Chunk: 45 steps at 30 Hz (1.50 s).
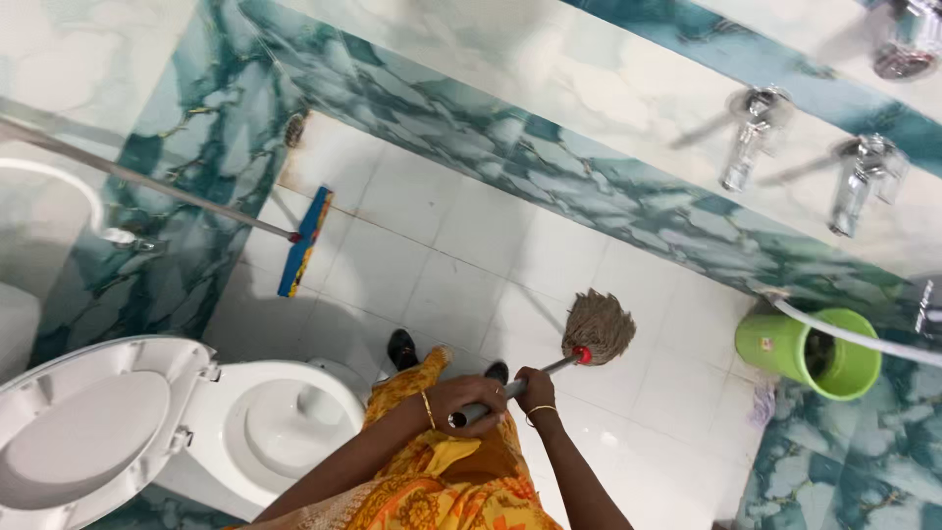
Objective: The person pushes a floor squeegee to move water across the tiled floor of a bathroom and then mops the floor with a string mop.
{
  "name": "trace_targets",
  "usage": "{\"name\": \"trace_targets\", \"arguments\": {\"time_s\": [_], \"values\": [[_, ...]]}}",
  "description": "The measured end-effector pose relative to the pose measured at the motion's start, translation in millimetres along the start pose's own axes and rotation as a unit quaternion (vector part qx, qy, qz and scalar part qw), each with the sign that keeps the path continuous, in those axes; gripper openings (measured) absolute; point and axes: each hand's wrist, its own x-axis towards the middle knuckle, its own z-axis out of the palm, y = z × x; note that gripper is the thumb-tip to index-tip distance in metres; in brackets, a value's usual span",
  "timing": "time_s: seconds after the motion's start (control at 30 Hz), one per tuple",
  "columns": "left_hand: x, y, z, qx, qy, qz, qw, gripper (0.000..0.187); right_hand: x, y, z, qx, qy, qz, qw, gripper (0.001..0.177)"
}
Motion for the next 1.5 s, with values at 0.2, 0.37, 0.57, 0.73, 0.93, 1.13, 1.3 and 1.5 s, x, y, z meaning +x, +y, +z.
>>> {"name": "trace_targets", "arguments": {"time_s": [0.2, 0.37, 0.57, 0.73, 0.93, 1.13, 1.3, 1.5], "values": [[-50, 94, -99, 0.14, 0.047, -0.083, 0.986, 0.004, 49, -106, 52, 0.065, 0.053, -0.12, 0.989, 0.016], [-75, 131, -159, 0.123, 0.18, 0.01, 0.976, 0.011, 108, -191, 73, 0.1, 0.027, -0.121, 0.987, 0.012], [-81, 171, -208, 0.196, 0.177, -0.196, 0.945, 0.007, 165, -279, 85, 0.212, -0.031, -0.191, 0.958, 0.006], [-60, 170, -216, 0.289, 0.171, -0.25, 0.908, 0.01, 226, -307, 104, 0.408, -0.19, -0.147, 0.881, 0.009], [15, 127, -196, 0.4, 0.294, -0.221, 0.839, 0.014, 311, -318, 82, 0.496, -0.263, -0.339, 0.755, 0.008], [111, 141, -192, 0.361, 0.425, -0.233, 0.797, 0.018, 329, -335, 0, 0.338, -0.176, -0.517, 0.766, 0.005], [125, 164, -167, 0.366, 0.545, -0.114, 0.745, 0.01, 291, -355, -58, 0.332, -0.177, -0.622, 0.686, 0.015], [139, 218, -77, 0.349, 0.631, -0.147, 0.677, 0.009, 214, -328, -111, 0.287, -0.312, -0.599, 0.68, 0.013]]}}
